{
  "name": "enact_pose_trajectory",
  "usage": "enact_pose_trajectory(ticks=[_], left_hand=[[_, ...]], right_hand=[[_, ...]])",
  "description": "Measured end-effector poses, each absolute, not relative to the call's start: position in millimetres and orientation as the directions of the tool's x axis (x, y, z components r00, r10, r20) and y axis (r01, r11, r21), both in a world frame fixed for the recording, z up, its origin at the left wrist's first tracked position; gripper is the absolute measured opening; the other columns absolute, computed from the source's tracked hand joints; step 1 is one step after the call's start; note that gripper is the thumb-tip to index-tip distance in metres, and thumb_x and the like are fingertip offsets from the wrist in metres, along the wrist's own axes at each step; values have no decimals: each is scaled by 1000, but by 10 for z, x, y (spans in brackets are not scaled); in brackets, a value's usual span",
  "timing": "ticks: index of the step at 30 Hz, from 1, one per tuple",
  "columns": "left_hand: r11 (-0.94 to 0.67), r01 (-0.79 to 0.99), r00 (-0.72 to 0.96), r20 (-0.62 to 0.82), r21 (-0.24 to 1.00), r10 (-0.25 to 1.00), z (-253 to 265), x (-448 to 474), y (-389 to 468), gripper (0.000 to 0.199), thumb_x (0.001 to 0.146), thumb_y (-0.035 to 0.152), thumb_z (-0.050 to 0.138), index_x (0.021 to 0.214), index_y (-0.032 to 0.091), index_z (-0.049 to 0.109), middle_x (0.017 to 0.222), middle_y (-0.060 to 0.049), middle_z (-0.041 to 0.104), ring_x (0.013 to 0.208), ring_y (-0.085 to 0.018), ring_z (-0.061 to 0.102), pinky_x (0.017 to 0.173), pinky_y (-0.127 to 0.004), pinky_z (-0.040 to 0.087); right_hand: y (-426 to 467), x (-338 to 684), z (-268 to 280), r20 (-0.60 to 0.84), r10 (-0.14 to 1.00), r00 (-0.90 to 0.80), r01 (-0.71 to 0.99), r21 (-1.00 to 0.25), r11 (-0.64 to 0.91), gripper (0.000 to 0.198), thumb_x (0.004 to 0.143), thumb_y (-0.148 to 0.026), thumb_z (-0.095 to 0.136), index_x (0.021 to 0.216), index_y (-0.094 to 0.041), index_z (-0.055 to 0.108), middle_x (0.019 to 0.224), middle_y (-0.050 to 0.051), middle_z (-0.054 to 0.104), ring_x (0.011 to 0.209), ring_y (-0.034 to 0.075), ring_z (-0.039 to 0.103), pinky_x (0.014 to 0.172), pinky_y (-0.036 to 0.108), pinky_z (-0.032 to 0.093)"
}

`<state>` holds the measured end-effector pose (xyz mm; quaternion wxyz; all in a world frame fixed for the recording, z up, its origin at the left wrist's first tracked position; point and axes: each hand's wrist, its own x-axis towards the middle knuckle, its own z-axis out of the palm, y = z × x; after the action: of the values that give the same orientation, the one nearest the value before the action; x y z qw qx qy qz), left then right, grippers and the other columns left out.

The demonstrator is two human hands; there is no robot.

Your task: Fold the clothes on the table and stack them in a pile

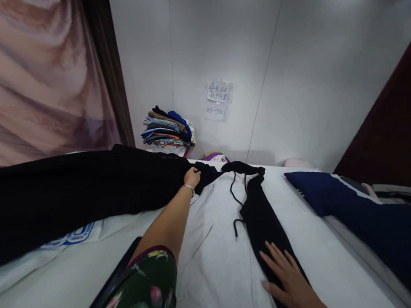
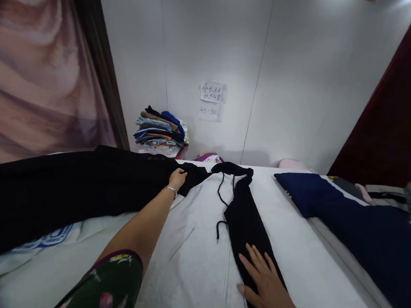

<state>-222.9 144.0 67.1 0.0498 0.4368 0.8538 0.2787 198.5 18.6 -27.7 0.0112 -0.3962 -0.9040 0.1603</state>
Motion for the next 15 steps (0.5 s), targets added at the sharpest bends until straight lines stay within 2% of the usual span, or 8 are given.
enact_pose_trajectory(ticks=[3, 5, 7, 9, 12, 15], left_hand=[[275, 832, -445, 285, 482, 849, 699, -1955, 1436, 32, 94, 25, 37, 117, 19, 59, 122, -13, 61, 114, -23, 56, 92, -35, 43], [79, 901, -237, 332, 426, 913, 630, -1663, 1370, 25, 90, 25, 47, 108, 20, 63, 120, -11, 61, 117, -23, 52, 97, -35, 38], [-130, 918, 11, 305, 374, 952, 483, -1346, 1240, 13, 80, 22, 62, 92, 21, 67, 106, -8, 65, 108, -21, 56, 94, -31, 40], [-289, 892, 209, 250, 346, 945, 314, -1095, 1062, 12, 71, 17, 69, 82, 22, 67, 95, -5, 66, 99, -19, 59, 89, -29, 43], [-418, 849, 357, 233, 322, 905, 176, -991, 792, 23, 74, 13, 65, 95, 22, 67, 105, -6, 64, 108, -21, 56, 92, -30, 42], [-414, 861, 333, 286, 297, 898, 219, -1197, 556, 32, 81, 15, 59, 112, 21, 62, 115, -9, 61, 113, -22, 54, 95, -34, 42]], right_hand=[[192, 2007, -306, -77, 714, -696, 699, -300, 649, 63, 92, -61, 38, 148, -35, 26, 158, 0, 10, 145, 29, 10, 117, 56, 11], [195, 2013, -316, -60, 713, -698, 695, -298, 655, 62, 92, -60, 39, 148, -35, 26, 158, 1, 12, 145, 29, 12, 117, 56, 12], [196, 2010, -315, -49, 713, -700, 692, -297, 658, 62, 92, -60, 39, 148, -35, 28, 158, 1, 13, 145, 28, 13, 117, 55, 12], [192, 2004, -297, -46, 711, -702, 687, -310, 657, 62, 92, -60, 40, 148, -35, 28, 158, 1, 14, 146, 28, 13, 117, 55, 12], [195, 2015, -231, -72, 712, -699, 681, -372, 631, 65, 90, -62, 43, 147, -35, 30, 158, 2, 14, 146, 28, 12, 116, 56, 9], [265, 2053, -107, -132, 708, -694, 661, -507, 554, 68, 86, -65, 47, 144, -31, 40, 157, 4, 20, 145, 27, 15, 117, 53, 11]])
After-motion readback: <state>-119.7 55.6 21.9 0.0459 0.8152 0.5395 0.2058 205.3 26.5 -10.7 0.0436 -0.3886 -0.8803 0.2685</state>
